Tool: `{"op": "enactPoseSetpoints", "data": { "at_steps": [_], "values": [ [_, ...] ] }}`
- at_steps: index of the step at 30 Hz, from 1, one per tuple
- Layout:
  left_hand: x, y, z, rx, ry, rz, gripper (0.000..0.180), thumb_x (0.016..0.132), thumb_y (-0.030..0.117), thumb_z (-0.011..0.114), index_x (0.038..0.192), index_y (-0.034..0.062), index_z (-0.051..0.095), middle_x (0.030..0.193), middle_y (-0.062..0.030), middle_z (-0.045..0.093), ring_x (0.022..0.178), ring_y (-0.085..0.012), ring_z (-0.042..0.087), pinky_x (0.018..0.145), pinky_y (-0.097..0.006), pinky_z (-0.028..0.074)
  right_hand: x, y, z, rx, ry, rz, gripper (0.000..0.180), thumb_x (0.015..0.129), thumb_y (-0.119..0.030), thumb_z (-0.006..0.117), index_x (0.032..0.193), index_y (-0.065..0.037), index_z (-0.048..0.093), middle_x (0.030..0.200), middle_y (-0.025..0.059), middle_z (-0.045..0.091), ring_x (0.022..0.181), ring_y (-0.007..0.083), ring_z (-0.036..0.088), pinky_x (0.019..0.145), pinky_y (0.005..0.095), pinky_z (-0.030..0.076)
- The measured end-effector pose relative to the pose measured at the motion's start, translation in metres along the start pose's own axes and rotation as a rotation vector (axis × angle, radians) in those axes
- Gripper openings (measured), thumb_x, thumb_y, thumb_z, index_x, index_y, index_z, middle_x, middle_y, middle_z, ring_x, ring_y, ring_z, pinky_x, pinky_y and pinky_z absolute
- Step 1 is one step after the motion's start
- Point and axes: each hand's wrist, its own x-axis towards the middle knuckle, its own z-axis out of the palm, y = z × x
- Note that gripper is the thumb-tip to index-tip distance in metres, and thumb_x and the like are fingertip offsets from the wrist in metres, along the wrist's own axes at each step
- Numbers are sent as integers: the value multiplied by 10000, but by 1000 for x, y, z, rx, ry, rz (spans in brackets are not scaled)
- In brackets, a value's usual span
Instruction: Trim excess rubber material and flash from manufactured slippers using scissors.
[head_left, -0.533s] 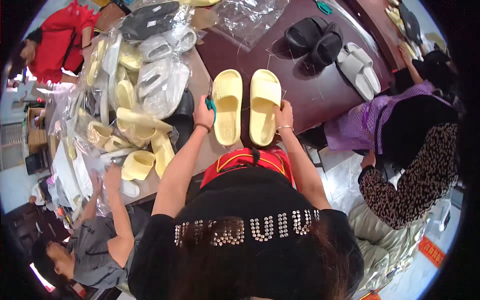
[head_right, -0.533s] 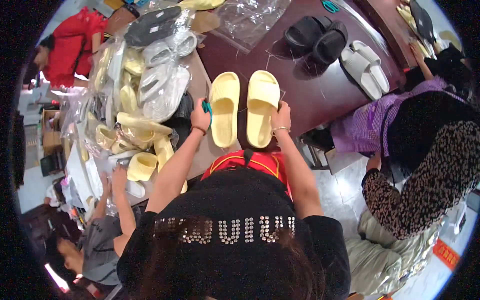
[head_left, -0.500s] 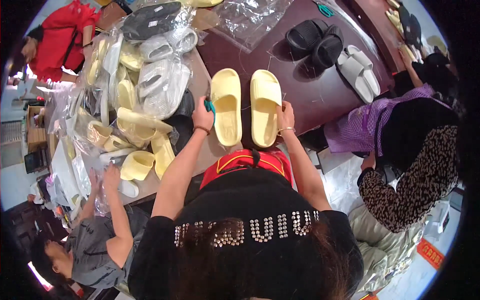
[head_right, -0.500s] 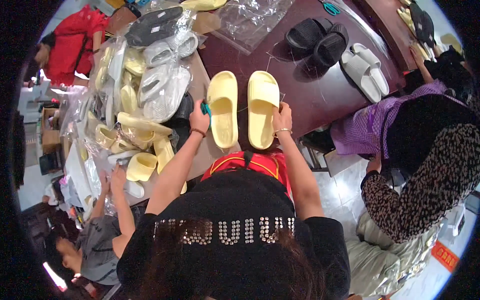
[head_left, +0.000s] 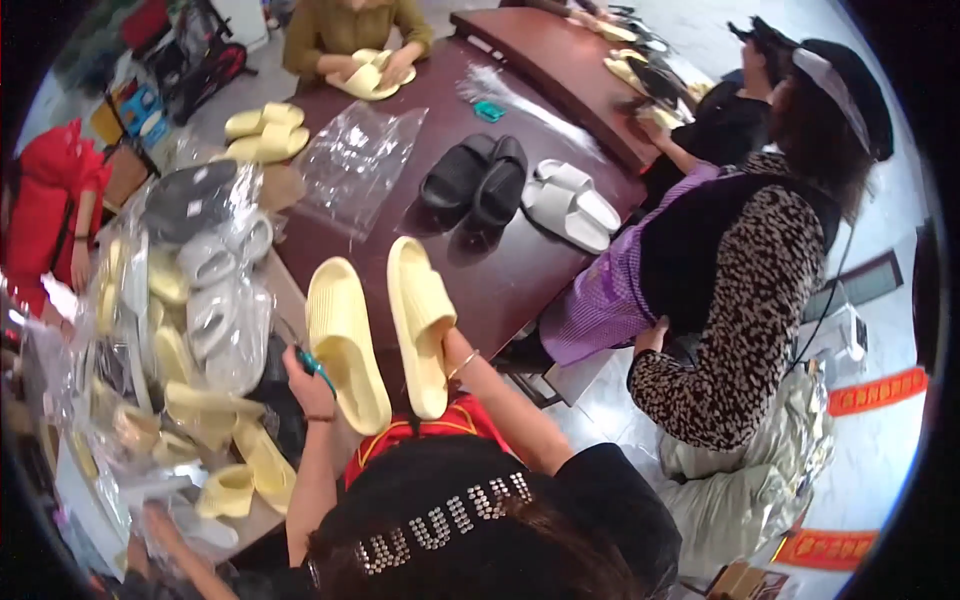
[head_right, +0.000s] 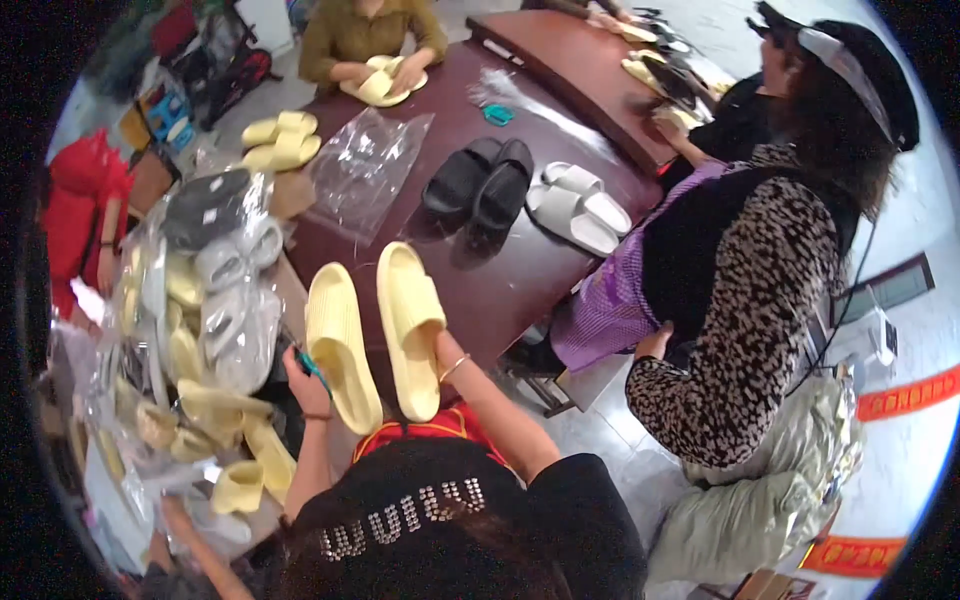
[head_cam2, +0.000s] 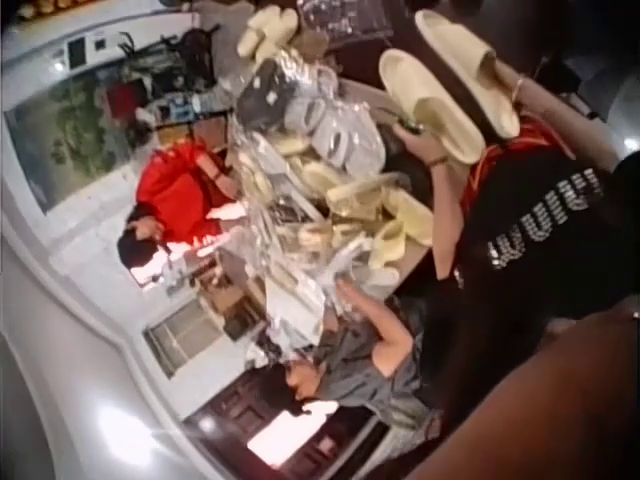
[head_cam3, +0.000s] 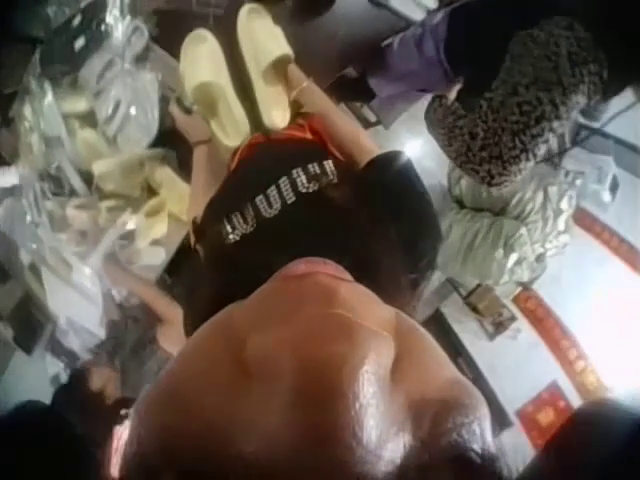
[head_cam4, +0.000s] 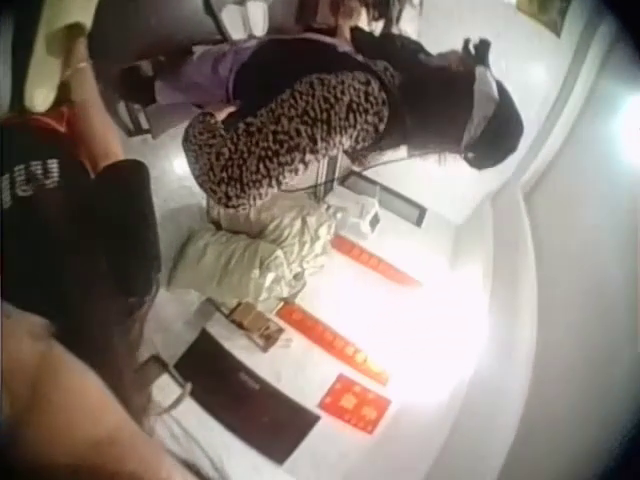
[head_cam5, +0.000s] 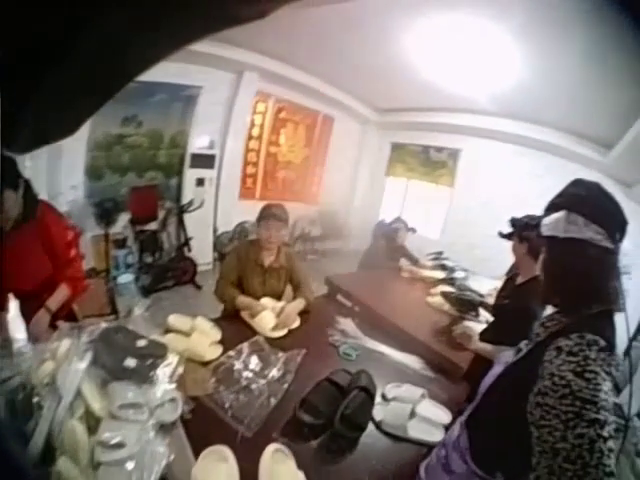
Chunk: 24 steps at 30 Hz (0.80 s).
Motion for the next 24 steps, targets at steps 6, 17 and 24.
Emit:
{"op": "enactPoseSetpoints", "data": {
  "at_steps": [6, 17, 24],
  "values": [
    [-11, 19, 11, 52, 76, 46, 429, 705, -5, 527, 1122, 9, 427, 982, -194, 539, 908, -305, 533, 784, -347, 407, -5, 8, 22, 118, -298, -14, 473, 821, -347, 491, 1173, -37, 437, 1106, 108, 534, 973, 233, 535, 873, 381, 418],
    [-19, 30, 0, -193, -49, 127, 409, 752, 87, 577, 1120, 19, 412, 885, -112, 528, 782, -220, 537, 720, -314, 433, -24, -24, 43, 228, -447, 266, 419, 806, -233, 490, 1149, 4, 447, 1096, 168, 533, 960, 267, 554, 869, 413, 421],
    [27, -11, -2, -697, -102, -196, 358, 796, 133, 565, 1098, 36, 399, 877, -41, 488, 785, -129, 499, 703, -254, 425, -29, -3, 51, -58, -432, 369, 417, 785, -208, 521, 1131, 18, 464, 1040, 158, 567, 910, 255, 580, 850, 395, 435]
  ]
}}
